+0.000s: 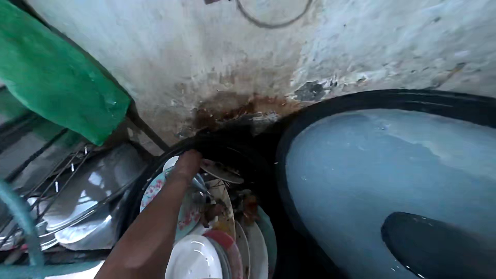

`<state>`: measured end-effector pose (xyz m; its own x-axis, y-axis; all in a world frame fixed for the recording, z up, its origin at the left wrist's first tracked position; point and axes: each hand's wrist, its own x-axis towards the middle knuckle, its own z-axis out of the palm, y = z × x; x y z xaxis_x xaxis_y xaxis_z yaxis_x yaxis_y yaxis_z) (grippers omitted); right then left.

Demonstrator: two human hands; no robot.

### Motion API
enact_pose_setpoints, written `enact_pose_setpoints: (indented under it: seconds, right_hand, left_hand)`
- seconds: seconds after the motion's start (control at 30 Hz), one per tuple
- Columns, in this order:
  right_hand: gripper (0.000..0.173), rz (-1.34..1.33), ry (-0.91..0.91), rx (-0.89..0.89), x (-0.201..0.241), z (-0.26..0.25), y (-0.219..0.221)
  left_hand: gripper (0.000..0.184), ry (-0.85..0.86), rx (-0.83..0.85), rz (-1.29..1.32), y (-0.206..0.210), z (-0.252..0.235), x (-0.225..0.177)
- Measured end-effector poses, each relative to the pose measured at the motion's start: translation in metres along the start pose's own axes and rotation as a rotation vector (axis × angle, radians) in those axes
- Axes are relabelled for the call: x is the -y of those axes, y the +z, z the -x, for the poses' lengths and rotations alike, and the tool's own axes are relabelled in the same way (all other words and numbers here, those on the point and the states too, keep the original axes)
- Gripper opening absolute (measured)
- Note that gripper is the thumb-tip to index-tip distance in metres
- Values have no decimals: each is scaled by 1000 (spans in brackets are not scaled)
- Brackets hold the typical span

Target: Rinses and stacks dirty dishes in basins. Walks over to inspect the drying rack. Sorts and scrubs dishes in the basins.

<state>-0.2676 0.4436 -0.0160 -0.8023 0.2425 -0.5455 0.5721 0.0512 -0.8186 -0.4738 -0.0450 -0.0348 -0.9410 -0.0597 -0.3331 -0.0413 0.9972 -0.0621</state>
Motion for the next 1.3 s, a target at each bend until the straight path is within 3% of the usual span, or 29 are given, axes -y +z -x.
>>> enact_pose_setpoints:
  seconds: [0.2,0.3,0.43,0.53,0.63,0.73,0.83,0.9,1.0,1.1,1.17,1.3]
  right_hand:
    - [51,39,-36,8,-7,-2,-4]
    - [56,60,-14,14,0,-1,0]
    - [54,59,-50,66,-1,-6,2]
    - [52,44,-146,188,-1,-12,4]
    - [55,68,-163,232,15,-13,18]
    - [55,74,-147,195,32,-12,39]
    - [50,17,-176,196,52,-15,73]
    - [45,50,-158,245,77,-10,104]
    - [46,115,-133,354,110,-3,156]
    - [47,299,-314,485,119,-11,209]
    - [46,465,-446,476,129,-7,249]
    - [49,738,-776,432,152,20,308]
  left_hand:
    - [43,-152,39,116,13,-6,-39]
    - [51,-271,3,413,16,-16,-43]
    - [31,-396,13,1040,23,-19,-43]
    - [32,-443,133,1282,26,-18,-48]
    - [39,-372,56,1240,32,-9,-43]
    - [47,-296,-81,1125,3,26,-28]
    - [43,-304,-199,1111,-28,66,3]
    - [43,-371,-217,1167,-40,94,13]
    - [40,-415,-98,1170,-31,121,15]
    - [41,-384,-8,1163,-8,127,11]
    - [34,-409,28,1117,0,128,0]
    - [33,-262,43,1059,4,142,-10]
